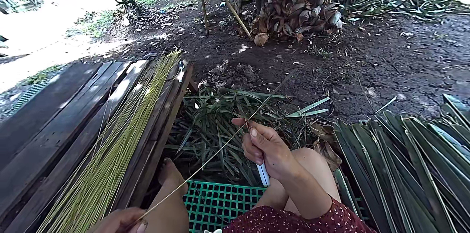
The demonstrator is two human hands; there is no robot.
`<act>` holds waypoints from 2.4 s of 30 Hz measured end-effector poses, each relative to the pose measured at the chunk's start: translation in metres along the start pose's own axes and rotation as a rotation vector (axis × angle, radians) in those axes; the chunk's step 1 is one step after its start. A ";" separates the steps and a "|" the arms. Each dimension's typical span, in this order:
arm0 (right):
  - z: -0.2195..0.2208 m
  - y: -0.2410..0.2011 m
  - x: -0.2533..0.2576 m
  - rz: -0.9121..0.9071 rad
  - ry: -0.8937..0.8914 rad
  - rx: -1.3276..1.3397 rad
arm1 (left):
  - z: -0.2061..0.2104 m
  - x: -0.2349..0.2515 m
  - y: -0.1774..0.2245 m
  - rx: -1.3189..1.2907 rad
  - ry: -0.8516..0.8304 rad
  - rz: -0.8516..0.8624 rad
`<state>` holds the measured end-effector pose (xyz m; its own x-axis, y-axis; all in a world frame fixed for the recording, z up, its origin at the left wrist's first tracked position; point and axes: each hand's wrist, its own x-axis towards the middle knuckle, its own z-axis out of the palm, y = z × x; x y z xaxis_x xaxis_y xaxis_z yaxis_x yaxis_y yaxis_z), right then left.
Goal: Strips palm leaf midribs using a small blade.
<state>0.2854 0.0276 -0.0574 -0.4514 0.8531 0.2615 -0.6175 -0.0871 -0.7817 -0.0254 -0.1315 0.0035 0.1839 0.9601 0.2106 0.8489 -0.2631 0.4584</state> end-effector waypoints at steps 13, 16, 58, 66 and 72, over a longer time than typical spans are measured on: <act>0.023 0.009 -0.025 -0.258 -0.057 -0.202 | 0.047 0.097 0.088 0.142 0.290 0.380; 0.002 -0.005 -0.019 -0.295 0.132 -0.210 | 0.046 0.091 0.083 0.206 0.335 0.378; -0.038 -0.013 -0.013 -0.031 0.090 0.078 | 0.050 0.085 0.072 0.229 0.415 0.343; 0.016 -0.004 -0.021 0.015 -0.113 0.098 | 0.052 0.085 0.076 0.283 0.357 0.397; -0.009 -0.015 -0.012 -0.138 0.138 -0.032 | 0.049 0.083 0.078 0.317 0.364 0.410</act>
<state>0.3057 0.0228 -0.0543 -0.2701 0.9184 0.2889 -0.6453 0.0500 -0.7623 0.0809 -0.0678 0.0143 0.3924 0.6787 0.6208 0.8611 -0.5084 0.0115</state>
